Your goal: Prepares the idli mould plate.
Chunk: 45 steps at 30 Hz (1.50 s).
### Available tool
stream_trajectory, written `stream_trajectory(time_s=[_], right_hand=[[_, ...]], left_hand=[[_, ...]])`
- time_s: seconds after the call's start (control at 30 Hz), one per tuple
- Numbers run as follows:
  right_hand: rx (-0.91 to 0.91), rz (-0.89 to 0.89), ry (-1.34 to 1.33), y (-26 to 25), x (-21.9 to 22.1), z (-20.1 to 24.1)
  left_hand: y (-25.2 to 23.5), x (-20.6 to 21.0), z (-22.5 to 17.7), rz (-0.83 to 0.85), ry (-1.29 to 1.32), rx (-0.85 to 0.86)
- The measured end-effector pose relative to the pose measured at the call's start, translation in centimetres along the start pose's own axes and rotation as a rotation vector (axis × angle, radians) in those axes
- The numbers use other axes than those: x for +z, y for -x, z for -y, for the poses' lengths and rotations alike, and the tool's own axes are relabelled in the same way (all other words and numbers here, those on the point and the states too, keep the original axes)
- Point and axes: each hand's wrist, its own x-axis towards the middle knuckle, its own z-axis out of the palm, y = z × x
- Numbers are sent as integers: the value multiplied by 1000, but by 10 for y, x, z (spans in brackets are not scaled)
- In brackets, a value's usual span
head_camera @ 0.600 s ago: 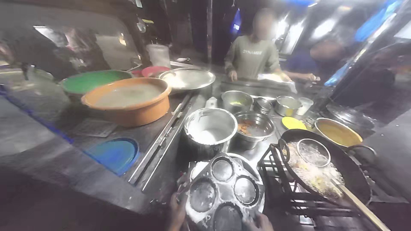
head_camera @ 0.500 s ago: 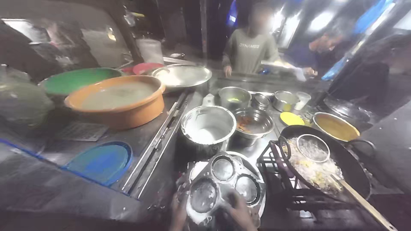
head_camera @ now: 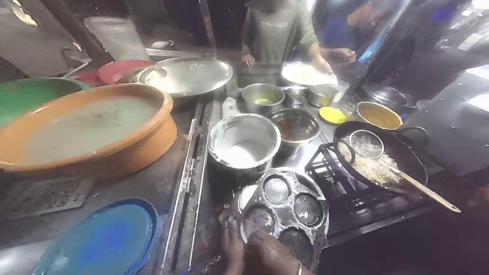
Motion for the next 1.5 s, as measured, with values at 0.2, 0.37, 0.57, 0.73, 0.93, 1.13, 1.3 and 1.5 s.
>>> stream_trajectory(time_s=[0.2, 0.37, 0.57, 0.73, 0.93, 1.13, 1.3, 1.5], right_hand=[[153, 301, 11, 23, -64, 9], [74, 212, -51, 5, -33, -25], [-192, 107, 2, 19, -34, -37], [-258, 263, -101, 18, -63, -59], [42, 372, -252, 32, -150, -81], [440, -344, -880, 58, -185, -112], [481, -725, -1018, 57, -162, -95], [266, -746, -1479, 35, -175, -72]], left_hand=[[-10, 3, -9, -21, -68, 45], [-11, 3, -1, 120, -203, 268], [-10, 11, -15, 160, -635, 263], [-2, 18, -11, 80, -704, 234], [-3, 25, -20, 47, -699, 233], [-12, 11, -24, 160, -603, 328], [-13, 11, -46, 208, -160, 454], [-15, 32, -107, 667, 879, 143]])
